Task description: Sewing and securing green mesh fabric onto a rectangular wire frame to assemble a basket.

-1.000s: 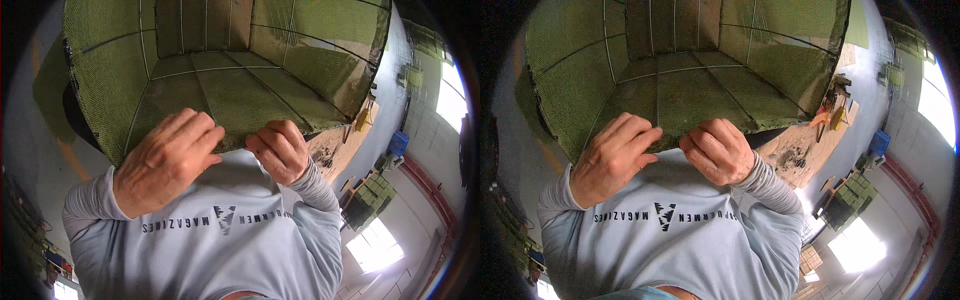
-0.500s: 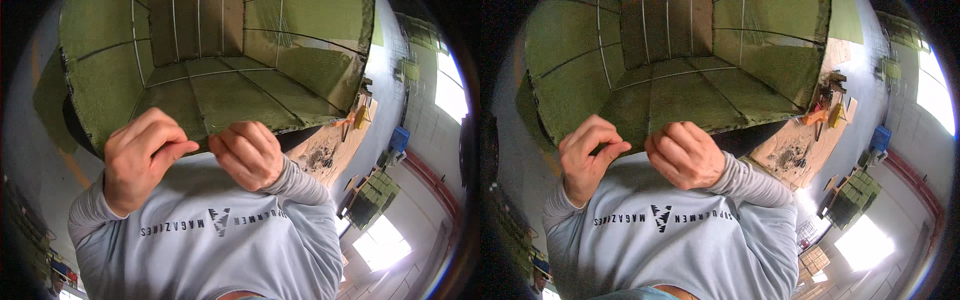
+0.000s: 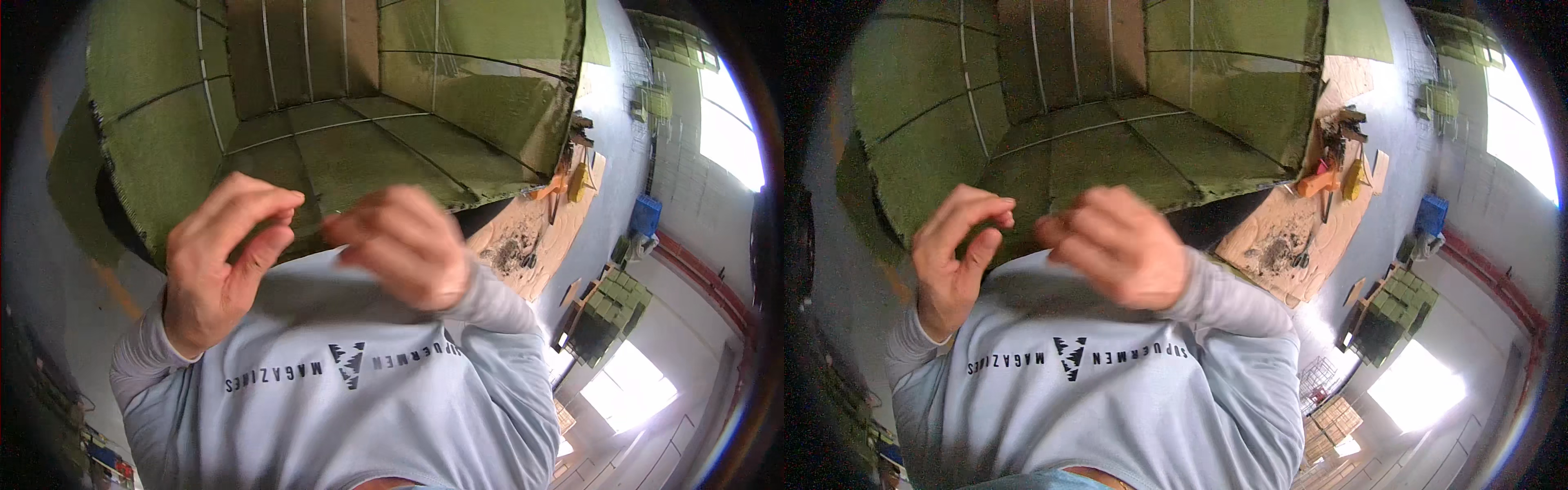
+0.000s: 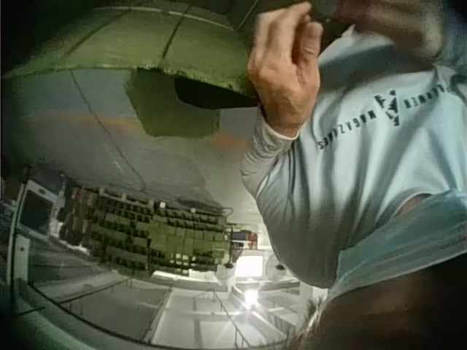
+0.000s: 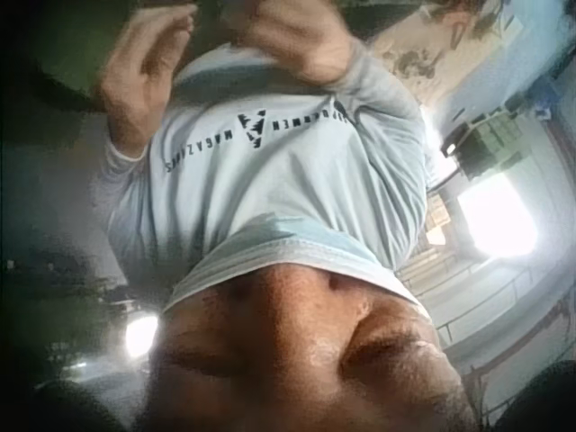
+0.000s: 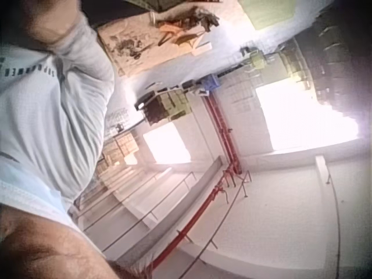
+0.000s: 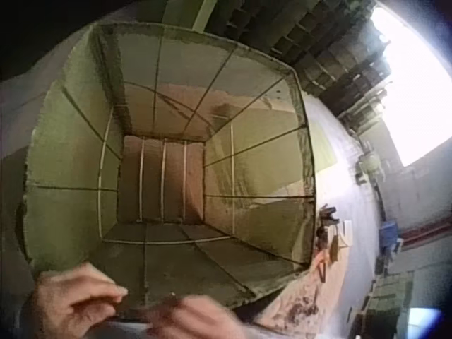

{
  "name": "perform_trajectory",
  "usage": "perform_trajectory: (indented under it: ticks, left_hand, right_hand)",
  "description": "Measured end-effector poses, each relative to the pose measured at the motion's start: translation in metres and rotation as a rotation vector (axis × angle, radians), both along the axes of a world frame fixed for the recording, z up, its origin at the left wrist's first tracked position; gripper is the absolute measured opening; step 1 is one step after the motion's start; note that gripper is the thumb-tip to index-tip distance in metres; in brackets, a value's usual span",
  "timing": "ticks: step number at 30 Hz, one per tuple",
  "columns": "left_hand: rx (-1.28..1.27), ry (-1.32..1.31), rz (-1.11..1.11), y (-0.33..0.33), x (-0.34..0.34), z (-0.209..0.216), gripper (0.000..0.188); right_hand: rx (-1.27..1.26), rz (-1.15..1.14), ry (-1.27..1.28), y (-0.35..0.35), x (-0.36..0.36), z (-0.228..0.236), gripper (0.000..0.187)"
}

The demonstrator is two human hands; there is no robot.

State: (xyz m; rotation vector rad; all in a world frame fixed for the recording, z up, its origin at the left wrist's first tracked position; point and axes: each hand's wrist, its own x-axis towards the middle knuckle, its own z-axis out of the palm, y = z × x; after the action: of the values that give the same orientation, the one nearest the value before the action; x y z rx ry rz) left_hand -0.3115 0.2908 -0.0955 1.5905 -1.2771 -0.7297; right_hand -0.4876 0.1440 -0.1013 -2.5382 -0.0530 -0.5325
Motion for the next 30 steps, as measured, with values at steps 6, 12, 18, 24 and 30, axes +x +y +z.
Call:
perform_trajectory:
  ticks: [6, 12, 18, 24, 30]
  left_hand:
    - [-0.124, 0.098, 0.184, 0.004, 0.002, -0.006, 0.006]
    - [-0.154, 0.073, 0.193, 0.009, 0.001, -0.006, 0.008]
    - [-0.165, 0.046, 0.153, 0.007, -0.001, -0.003, 0.01]
    - [-0.173, -0.023, 0.137, 0.01, 0.0, -0.006, 0.01]
    - [-0.191, 0.035, 0.133, 0.006, -0.001, -0.003, 0.008]
  right_hand:
    - [0.182, -0.086, 0.486, -0.048, 0.01, 0.02, 0.016]
    - [-0.009, 0.217, 0.658, -0.036, 0.048, -0.005, 0.022]
    - [-0.329, 0.52, 0.56, -0.034, 0.064, -0.005, 0.015]
    - [-0.391, 0.166, 0.039, -0.095, 0.03, 0.057, 0.024]
    - [-0.323, -0.967, -0.364, -0.159, -0.138, 0.127, 0.02]
